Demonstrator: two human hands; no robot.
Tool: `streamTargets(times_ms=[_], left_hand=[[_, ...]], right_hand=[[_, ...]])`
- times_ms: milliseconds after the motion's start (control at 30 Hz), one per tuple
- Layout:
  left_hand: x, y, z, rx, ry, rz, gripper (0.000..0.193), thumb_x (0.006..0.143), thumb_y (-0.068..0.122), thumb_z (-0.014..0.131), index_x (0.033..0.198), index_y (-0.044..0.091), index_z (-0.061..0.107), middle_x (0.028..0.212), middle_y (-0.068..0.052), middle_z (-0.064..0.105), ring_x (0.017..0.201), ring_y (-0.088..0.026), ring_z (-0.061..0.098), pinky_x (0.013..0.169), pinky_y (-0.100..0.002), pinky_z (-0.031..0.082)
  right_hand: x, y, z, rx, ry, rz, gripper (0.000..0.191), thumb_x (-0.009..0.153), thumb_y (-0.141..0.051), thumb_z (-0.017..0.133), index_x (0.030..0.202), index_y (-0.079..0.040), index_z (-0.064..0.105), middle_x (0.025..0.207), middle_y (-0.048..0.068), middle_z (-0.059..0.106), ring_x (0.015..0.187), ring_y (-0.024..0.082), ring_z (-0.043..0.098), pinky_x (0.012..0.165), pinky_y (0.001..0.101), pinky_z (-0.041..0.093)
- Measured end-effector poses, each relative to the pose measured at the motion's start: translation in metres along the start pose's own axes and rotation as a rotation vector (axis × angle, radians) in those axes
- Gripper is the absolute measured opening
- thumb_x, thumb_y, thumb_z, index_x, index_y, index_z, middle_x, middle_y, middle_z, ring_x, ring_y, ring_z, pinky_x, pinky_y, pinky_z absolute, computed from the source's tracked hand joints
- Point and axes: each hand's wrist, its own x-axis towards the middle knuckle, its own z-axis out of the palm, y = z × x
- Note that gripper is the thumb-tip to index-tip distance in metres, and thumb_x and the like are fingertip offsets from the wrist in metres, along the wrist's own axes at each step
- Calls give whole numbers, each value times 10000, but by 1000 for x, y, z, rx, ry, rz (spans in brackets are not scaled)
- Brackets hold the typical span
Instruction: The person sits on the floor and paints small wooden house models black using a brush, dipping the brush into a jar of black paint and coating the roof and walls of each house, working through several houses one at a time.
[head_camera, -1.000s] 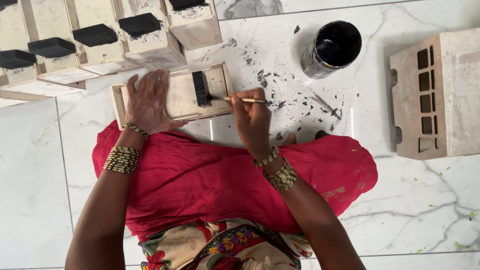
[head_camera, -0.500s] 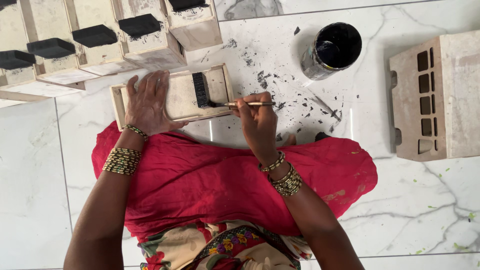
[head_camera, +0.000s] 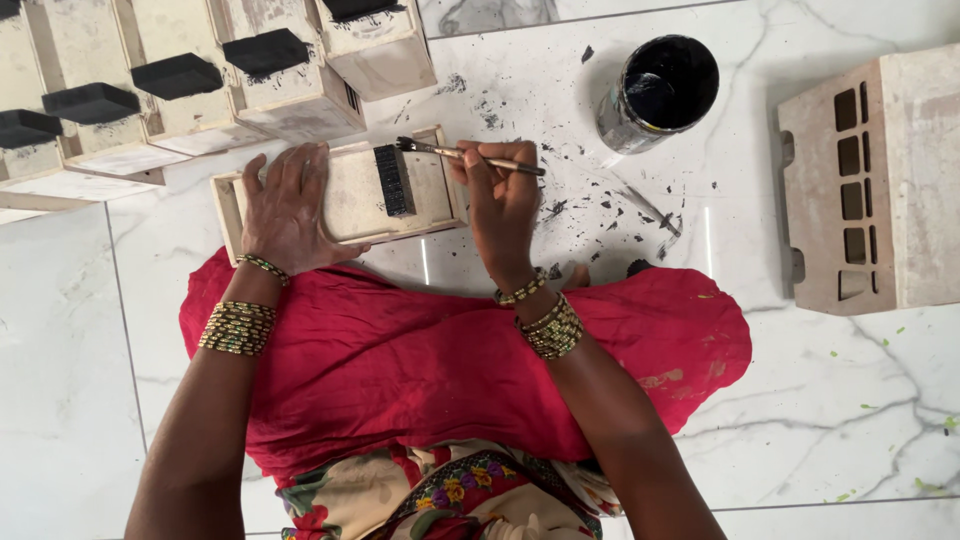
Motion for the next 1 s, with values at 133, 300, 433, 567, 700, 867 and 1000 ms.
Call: streamTargets(times_ms=[133,300,433,567,700,867,1000], left_hand=[[0,1,0,16,-17,1,1400,475,755,835,1560,-9,388,1512,-200,455,1419,-360,407,1191,-573,169],[0,2,0,23,-16,-6,1393,465,740,837,1559,2,391,1517,-192,454,1432,-352,408,1185,-570,176],[0,1,0,9,-25,-11,1391,471,740,837,1566,12,385,1516,-197,452,1419,-353,406,1190,-569,173],[0,0,2,35,-27,-4,1430,453,765,836,1571,8,365,1511,-204,449,1424,-355,399,1187,-567,157],[0,-1,3,12,-8,0,1424,464,750,835,1580,8,354,1515,-199,449,1429,-356,397,1193,-568,153],[1,0,2,36,-30,-9,1416,450,736,841,1569,10,363,1513,-189,446,1430,-345,390,1186,-573,166],[1,0,1,29,-18,-7,1386,461,722,848,1552,6,383,1510,-191,445,1423,-340,396,1187,-573,170]], right_hand=[[-2,-1,2,-81,-28,10,114,1066,-30,591,1108,10,492,1144,227,705,1036,227,740,905,322,663],[-1,2,1,-91,12,-24,145,1057,-48,587,1122,13,473,1106,213,700,1022,223,750,906,321,669],[-2,1,1,-109,-30,-53,135,1059,-39,588,1102,12,471,1084,211,701,1012,232,751,877,314,675],[-17,-12,-16,-273,-107,-15,109,1048,-54,595,1063,2,502,1022,210,731,971,227,793,804,287,711],[-20,-16,-26,-288,-73,-81,109,1058,-53,588,1087,0,497,1065,236,726,985,231,775,825,286,693],[-3,-3,-3,1,-22,39,102,1044,-14,583,1091,-2,493,1136,243,693,1025,242,758,881,310,682],[-7,-8,0,55,-27,12,130,1049,7,581,1114,-3,469,1196,229,675,1070,237,727,924,320,648]])
